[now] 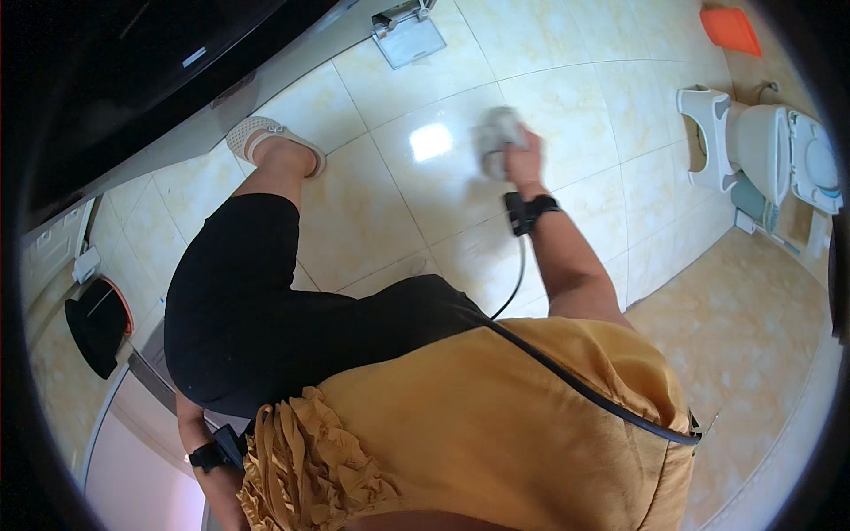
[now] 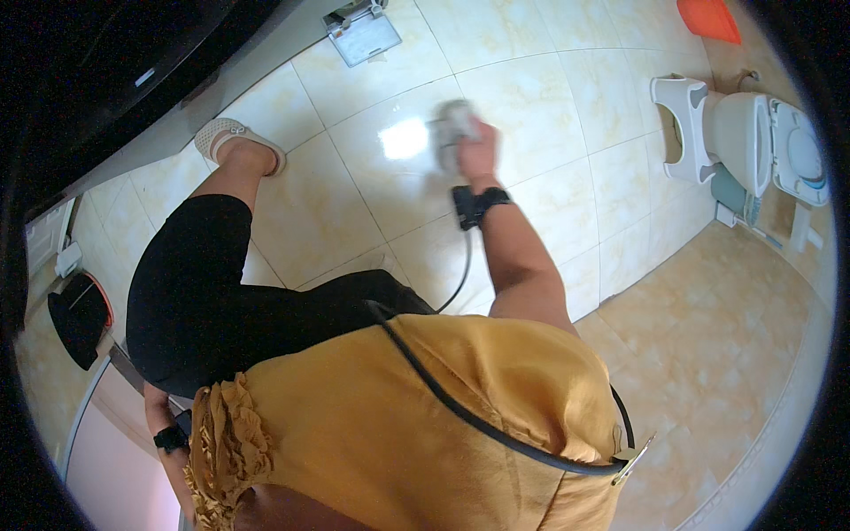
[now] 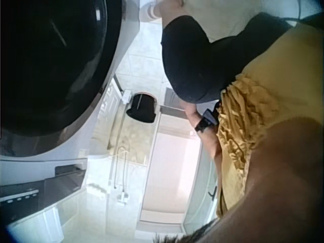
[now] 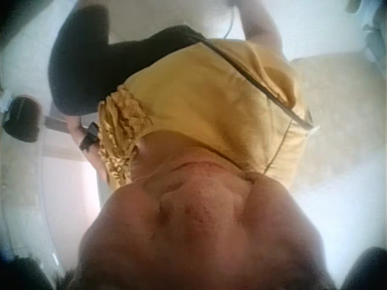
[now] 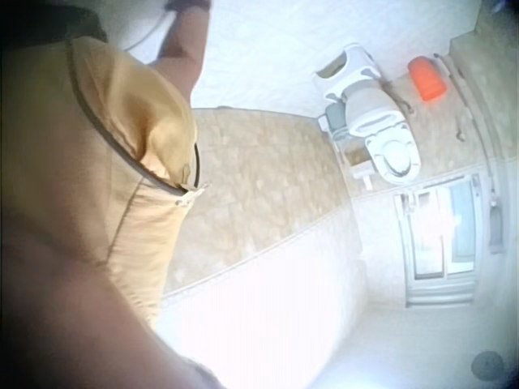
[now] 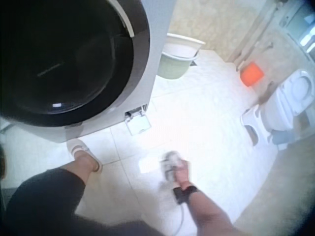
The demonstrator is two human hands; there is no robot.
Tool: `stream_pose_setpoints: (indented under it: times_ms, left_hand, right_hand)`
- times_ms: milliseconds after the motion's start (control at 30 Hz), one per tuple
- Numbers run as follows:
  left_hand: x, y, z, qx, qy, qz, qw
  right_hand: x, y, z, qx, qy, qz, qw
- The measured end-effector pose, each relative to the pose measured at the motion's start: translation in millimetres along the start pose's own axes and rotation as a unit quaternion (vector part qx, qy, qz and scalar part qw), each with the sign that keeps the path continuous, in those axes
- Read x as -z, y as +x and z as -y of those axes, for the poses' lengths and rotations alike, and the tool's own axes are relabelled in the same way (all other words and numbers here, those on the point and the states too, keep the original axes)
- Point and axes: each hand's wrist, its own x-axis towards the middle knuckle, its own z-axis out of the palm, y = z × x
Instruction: The person wipes the tiled floor with a cloth, moving around a washing machine and a small child's toilet. The person repeatedly wipes different sections of the floor, occasionally lifting a bucket to reach underneath it.
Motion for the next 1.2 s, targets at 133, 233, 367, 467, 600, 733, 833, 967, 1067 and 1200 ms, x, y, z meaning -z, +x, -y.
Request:
stream_pose_setpoints:
  times_ms: [133,233,367,467,600,733,833,967,1067,1200]
  left_hand:
    - [3.2,-10.7,-0.9,0.024,0.005,0.002,1.000]
    - [9.5,-15.7,-9.0,0.034,0.007,0.004,0.999]
    - [18.2,-14.5,-27.6,0.023,0.001,0.000,1.000]
    - [22.6,-10.5,-44.5,0.022,-0.006,-0.004,1.000]
    - [18.7,-9.2,-61.6,0.018,-0.015,0.000,1.000]
    - [7.5,-12.2,-70.4,0.014,-0.019,0.001,1.000]
    - [-0.6,-10.9,-75.9,0.002,-0.026,0.001,1.000]
    - [-11.1,-10.2,-79.9,-0.001,-0.034,0.005,0.999]
    - [-25.3,-18.0,-71.4,-0.024,-0.051,-0.015,0.998]
    - [-41.8,-31.6,-40.5,-0.115,-0.044,-0.054,0.991]
  right_hand:
    - [102.9,8.0,-99.9,-0.142,0.143,-0.326,0.924]
    - [140.8,17.5,-174.2,-0.253,0.041,-0.360,0.897]
    - [156.2,81.6,-195.4,-0.261,-0.203,-0.193,0.924]
    - [125.2,145.7,-139.6,-0.169,-0.314,-0.138,0.924]
    - [13.7,177.2,-26.2,0.071,-0.355,-0.129,0.923]
    - [-111.9,126.5,58.0,0.171,-0.398,0.045,0.900]
    - [-170.0,54.8,83.7,0.190,-0.399,0.039,0.896]
    - [-205.2,-37.2,91.1,0.253,-0.420,0.127,0.862]
    - [-225.1,-73.4,86.1,0.347,-0.362,0.194,0.843]
    - [-200.8,-58.9,74.1,0.313,-0.200,0.349,0.861]
